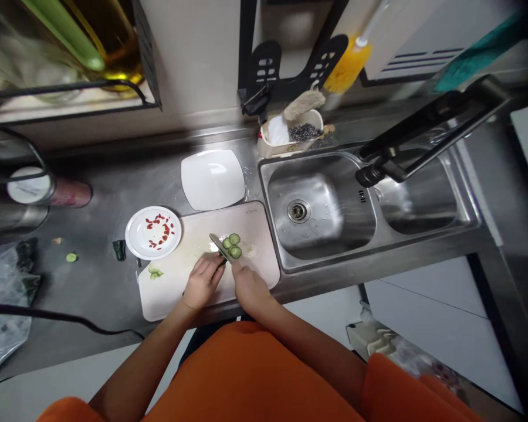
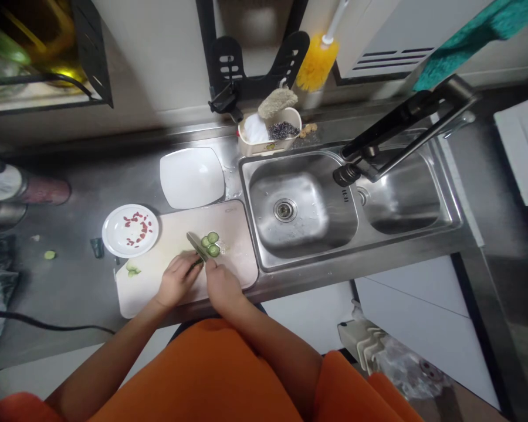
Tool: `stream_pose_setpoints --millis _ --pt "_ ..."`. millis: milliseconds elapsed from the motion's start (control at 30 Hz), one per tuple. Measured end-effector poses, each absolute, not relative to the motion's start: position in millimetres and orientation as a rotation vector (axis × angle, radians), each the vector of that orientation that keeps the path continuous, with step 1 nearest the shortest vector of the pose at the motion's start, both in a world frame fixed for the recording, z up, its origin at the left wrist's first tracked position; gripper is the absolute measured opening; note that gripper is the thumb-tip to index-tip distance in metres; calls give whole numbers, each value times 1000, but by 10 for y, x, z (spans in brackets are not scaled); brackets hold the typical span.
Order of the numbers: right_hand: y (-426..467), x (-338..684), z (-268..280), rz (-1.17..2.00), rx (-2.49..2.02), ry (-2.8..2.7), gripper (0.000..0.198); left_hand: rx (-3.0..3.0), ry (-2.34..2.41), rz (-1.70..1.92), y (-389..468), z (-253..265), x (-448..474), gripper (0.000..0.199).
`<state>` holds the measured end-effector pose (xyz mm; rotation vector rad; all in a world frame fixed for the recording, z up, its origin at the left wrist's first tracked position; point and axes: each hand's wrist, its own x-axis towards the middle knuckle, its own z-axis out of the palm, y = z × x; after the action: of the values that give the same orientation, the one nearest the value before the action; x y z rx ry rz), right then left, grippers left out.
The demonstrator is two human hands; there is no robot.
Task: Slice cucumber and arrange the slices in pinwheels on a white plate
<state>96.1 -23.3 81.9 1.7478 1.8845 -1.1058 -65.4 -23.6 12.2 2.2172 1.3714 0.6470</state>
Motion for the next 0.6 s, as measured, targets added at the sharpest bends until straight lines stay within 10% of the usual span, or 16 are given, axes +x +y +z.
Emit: stream_pose_setpoints --millis 600 --pt "-388 1277 995 -1004 1809 1832 43 2225 1362 728 -249 54 -648 25"
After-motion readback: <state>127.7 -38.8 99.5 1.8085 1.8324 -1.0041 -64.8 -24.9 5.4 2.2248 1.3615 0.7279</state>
